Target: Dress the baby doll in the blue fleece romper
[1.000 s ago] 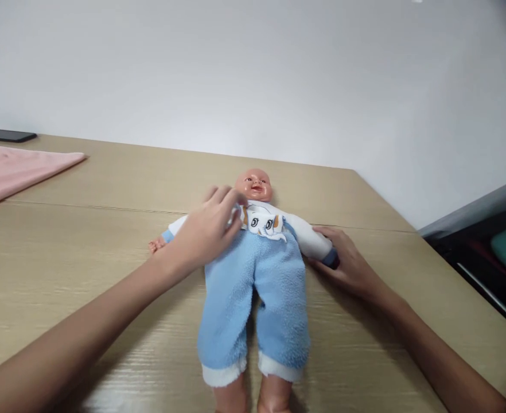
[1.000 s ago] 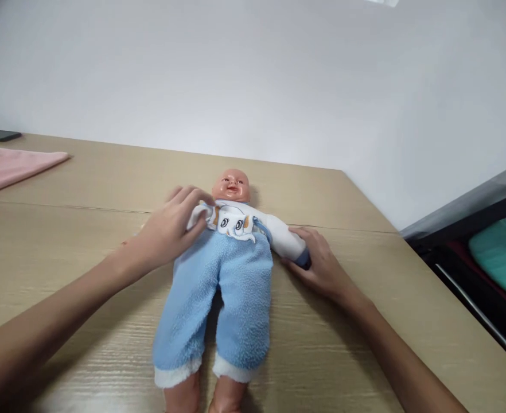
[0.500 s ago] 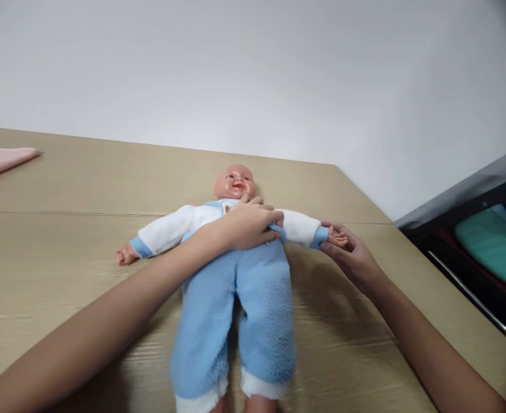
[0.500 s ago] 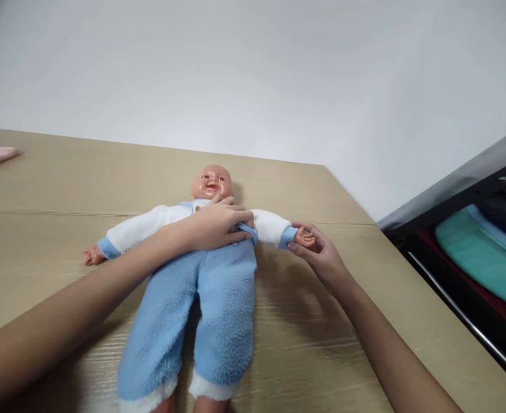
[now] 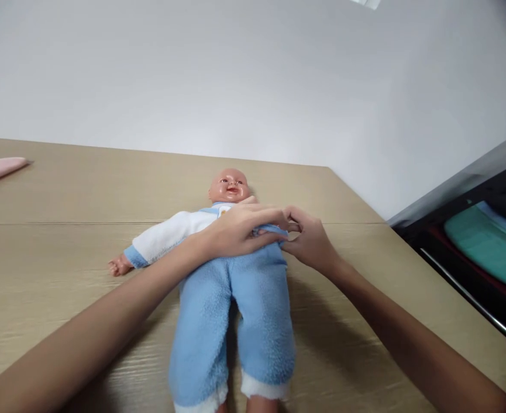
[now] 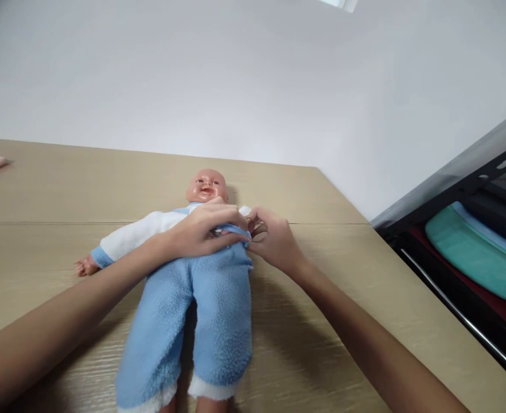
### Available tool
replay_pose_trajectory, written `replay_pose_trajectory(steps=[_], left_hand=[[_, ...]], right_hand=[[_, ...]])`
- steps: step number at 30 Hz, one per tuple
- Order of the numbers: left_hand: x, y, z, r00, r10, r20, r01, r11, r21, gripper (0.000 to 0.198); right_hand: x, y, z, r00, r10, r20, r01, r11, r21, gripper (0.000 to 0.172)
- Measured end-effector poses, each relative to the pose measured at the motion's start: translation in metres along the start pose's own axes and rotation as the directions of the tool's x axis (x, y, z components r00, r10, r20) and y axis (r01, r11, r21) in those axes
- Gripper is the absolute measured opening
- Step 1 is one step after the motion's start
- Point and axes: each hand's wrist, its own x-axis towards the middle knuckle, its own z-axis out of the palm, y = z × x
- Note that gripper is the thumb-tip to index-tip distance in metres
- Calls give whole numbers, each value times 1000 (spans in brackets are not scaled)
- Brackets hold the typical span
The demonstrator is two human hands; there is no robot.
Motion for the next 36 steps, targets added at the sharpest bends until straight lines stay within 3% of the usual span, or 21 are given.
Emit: replay_pose_trajectory(steps=[2, 4, 6, 8, 10, 12, 14, 15, 18, 23, 26, 29, 36], left_hand=[[1, 0, 1, 992, -95, -86, 83, 987, -135, 15], [4, -2, 1, 971, -218, -95, 184, 943, -278, 18], [8, -6, 2, 940, -335, -61, 292, 885, -363, 23], [11, -10, 3, 906, -423, -19, 384, 839, -385, 29], [13, -13, 5, 892, -452, 9, 424, 830, -361, 33], [13, -15, 7, 908, -418, 8, 401, 866, -299, 33], [13, -16, 11, 929, -370, -28, 355, 908, -224, 28], [12, -17, 13, 934, -353, -43, 340, 921, -189, 26], [10, -19, 17, 934, -351, -72, 342, 933, -111, 24], [7, -18, 18, 912, -397, -99, 405, 912, 72, 28], [9, -15, 13, 898, -438, -42, 440, 893, 90, 30], [11, -13, 10, 857, -515, -1, 515, 857, 28, 34], [15, -15, 11, 793, -601, -103, 605, 796, 15, 30]], right_hand=[[-5, 3, 1, 999, -35, 29, 36, 998, -60, 27], [-11, 5, -2, 994, -72, 78, 76, 996, -51, 27], [-18, 6, -3, 987, -73, 144, 63, 996, 69, 26], [-25, 7, 0, 983, 4, 182, -55, 959, 278, 24], [-31, 8, 9, 974, 123, 190, -206, 829, 519, 26], [-35, 12, 21, 953, 244, 180, -297, 632, 716, 28], [-37, 15, 33, 918, 365, 156, -329, 481, 812, 28], [-37, 17, 39, 899, 420, 127, -330, 459, 825, 28], [-34, 20, 51, 858, 513, -10, -308, 530, 790, 36], [-25, 26, 56, 845, 514, -149, -274, 653, 706, 41], [-15, 35, 54, 847, 508, -157, -304, 704, 642, 37], [1, 45, 51, 882, 456, -118, -325, 770, 550, 34], [25, 59, 35, 960, 277, -51, -255, 932, 256, 25]])
